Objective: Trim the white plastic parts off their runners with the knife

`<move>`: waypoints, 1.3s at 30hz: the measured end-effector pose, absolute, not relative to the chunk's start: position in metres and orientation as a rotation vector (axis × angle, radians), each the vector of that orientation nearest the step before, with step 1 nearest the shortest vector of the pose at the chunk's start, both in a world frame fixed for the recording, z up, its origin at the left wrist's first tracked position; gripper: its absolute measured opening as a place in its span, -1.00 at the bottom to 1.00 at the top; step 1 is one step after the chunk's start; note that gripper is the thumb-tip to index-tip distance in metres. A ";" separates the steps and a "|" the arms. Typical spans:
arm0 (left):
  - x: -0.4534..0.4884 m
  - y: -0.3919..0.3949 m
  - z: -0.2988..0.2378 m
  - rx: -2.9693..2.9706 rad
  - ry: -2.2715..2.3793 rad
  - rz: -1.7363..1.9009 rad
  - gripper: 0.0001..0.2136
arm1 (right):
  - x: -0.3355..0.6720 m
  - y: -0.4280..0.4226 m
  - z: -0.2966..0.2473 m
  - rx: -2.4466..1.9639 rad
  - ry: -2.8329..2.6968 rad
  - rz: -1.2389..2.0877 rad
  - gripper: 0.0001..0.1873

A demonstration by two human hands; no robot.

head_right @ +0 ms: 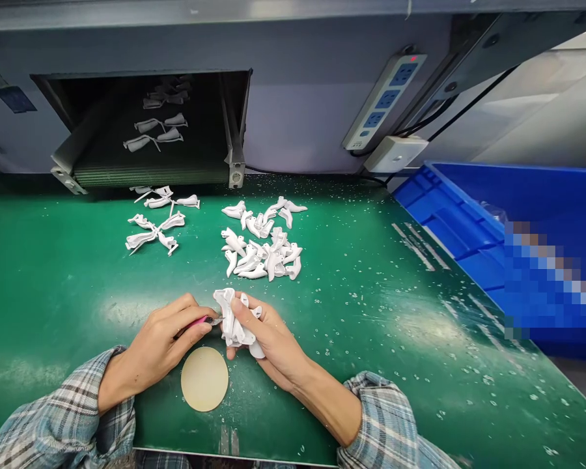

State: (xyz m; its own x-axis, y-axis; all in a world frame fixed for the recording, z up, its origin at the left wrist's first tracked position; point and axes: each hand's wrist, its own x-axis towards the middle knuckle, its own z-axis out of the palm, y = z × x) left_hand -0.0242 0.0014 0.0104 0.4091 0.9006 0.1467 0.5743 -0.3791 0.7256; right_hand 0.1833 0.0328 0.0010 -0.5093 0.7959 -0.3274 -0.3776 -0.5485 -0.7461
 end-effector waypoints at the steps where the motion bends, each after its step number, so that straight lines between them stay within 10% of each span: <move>1: -0.024 0.001 0.011 2.087 1.258 0.720 -0.71 | 0.183 0.032 0.001 -0.883 -0.793 2.090 -0.65; 39: -0.026 0.008 0.017 1.559 1.267 1.026 -0.72 | 0.175 0.026 0.001 -0.822 -0.878 2.308 -0.56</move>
State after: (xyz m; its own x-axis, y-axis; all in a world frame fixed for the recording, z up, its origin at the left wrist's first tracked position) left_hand -0.0257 0.0082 0.0174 0.1468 0.9861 0.0783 0.2813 -0.1175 0.9524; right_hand 0.1751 0.0256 0.0010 -0.6732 0.6528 -0.3473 -0.2568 -0.6468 -0.7181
